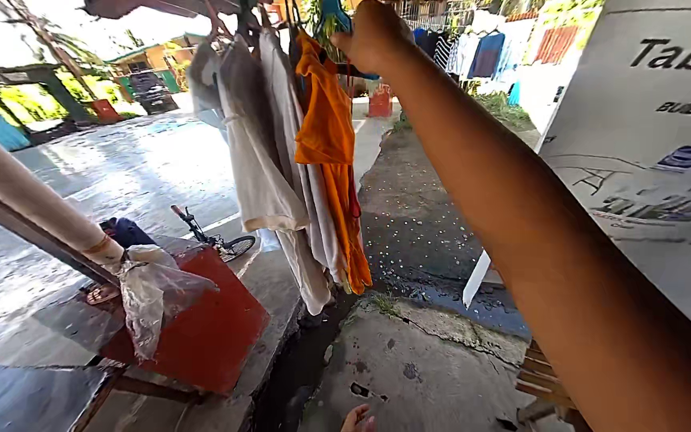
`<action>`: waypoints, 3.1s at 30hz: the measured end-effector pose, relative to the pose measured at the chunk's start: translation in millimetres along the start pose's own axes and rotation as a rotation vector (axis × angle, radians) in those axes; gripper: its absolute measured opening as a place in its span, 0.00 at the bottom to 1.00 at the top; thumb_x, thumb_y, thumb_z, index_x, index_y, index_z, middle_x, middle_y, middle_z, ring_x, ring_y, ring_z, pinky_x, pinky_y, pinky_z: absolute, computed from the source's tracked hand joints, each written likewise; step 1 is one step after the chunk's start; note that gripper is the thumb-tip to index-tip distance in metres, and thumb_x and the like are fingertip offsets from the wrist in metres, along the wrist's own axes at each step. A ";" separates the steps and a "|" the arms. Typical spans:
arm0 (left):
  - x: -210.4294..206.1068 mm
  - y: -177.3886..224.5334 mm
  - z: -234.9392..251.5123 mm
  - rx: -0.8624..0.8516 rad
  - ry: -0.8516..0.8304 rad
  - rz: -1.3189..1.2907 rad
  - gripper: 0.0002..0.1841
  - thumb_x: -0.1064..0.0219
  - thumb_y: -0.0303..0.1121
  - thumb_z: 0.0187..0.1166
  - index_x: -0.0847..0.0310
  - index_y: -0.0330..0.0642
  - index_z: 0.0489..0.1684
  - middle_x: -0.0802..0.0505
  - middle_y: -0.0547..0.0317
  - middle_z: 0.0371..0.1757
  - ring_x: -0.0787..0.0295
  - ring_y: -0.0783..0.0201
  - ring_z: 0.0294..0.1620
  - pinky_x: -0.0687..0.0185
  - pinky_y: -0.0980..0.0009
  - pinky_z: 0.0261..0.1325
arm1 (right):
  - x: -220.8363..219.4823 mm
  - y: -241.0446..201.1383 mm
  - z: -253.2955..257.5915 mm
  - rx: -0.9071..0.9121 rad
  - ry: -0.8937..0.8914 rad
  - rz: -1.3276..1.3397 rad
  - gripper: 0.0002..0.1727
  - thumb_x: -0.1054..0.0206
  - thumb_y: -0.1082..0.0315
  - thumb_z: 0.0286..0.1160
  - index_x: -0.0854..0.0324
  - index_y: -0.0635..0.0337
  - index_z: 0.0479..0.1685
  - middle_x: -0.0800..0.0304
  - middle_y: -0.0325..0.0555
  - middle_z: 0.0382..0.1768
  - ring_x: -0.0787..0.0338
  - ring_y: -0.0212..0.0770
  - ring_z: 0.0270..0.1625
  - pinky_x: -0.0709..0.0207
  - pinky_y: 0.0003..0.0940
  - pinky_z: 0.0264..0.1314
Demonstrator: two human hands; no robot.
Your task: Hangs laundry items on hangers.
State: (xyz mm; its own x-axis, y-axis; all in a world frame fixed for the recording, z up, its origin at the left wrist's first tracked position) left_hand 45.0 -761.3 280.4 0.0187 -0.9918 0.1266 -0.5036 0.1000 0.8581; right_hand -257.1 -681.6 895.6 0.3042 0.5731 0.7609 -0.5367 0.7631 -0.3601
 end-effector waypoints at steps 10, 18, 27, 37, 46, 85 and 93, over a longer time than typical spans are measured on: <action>-158.3 -19.8 11.0 -0.003 -0.895 0.711 0.27 0.37 0.37 0.87 0.28 0.26 0.77 0.15 0.27 0.69 0.15 0.36 0.68 0.25 0.43 0.75 | -138.8 293.7 -401.5 -0.476 -0.396 0.690 0.27 0.42 0.59 0.89 0.29 0.68 0.79 0.21 0.62 0.74 0.18 0.51 0.75 0.27 0.46 0.78; -274.1 -7.6 36.3 0.032 -1.229 1.287 0.29 0.36 0.42 0.86 0.30 0.32 0.81 0.21 0.30 0.78 0.22 0.36 0.77 0.29 0.44 0.80 | -214.0 378.6 -773.6 -1.466 -0.538 0.945 0.28 0.45 0.56 0.93 0.30 0.72 0.78 0.20 0.72 0.71 0.18 0.64 0.72 0.30 0.59 0.75; -438.8 -21.0 88.3 -0.228 -1.160 1.172 0.25 0.35 0.37 0.85 0.25 0.30 0.77 0.20 0.31 0.76 0.24 0.35 0.78 0.32 0.42 0.81 | -135.0 551.9 -944.5 -1.874 0.778 0.250 0.23 0.44 0.73 0.87 0.30 0.79 0.76 0.25 0.75 0.75 0.23 0.61 0.79 0.32 0.46 0.84; -660.3 -87.6 111.6 -0.796 -1.051 1.288 0.32 0.33 0.45 0.81 0.28 0.36 0.83 0.37 0.29 0.89 0.47 0.28 0.91 0.57 0.25 0.85 | -151.9 650.2 -1046.6 -2.184 1.048 0.260 0.35 0.41 0.71 0.87 0.51 0.73 0.89 0.30 0.74 0.78 0.25 0.61 0.80 0.33 0.53 0.83; -812.7 -126.8 191.7 -0.875 -0.719 1.743 0.64 0.30 0.80 0.54 0.55 0.64 0.97 0.57 0.40 0.97 0.75 0.23 0.93 0.85 0.10 0.73 | -243.0 616.3 -1052.6 -2.013 1.898 0.763 0.34 0.70 0.51 0.98 0.30 0.73 0.70 0.11 0.61 0.53 0.07 0.44 0.42 0.12 0.40 0.44; -840.6 -165.6 196.8 -1.057 -0.396 2.335 0.57 0.26 0.57 0.70 0.61 0.49 0.98 0.50 0.19 0.91 0.52 0.14 0.87 0.51 0.12 0.67 | -189.5 745.5 -1222.7 -1.976 0.003 -0.179 0.30 0.39 0.54 0.86 0.27 0.59 0.82 0.29 0.64 0.82 0.27 0.66 0.81 0.39 0.65 0.82; -842.3 -164.0 191.5 -1.056 -0.372 2.401 0.53 0.29 0.53 0.75 0.62 0.48 0.98 0.51 0.20 0.91 0.51 0.16 0.87 0.49 0.14 0.67 | -154.2 806.7 -1255.5 -2.119 -0.280 0.063 0.49 0.26 0.62 0.78 0.54 0.51 0.97 0.41 0.62 0.90 0.42 0.67 0.91 0.53 0.78 0.85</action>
State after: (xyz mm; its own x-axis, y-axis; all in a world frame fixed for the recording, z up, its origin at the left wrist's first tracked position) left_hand -53.6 42.4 -62.2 0.2500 0.6798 0.6895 0.7884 0.2704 -0.5525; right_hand 251.2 220.9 -189.8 0.1235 0.7088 0.6946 0.9899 -0.0385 -0.1367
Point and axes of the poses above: each hand's wrist, its own z-axis towards the middle knuckle, its own x-axis out of the back of the hand, y = z × x, the point moved 4 cm from there along z, towards the middle knuckle
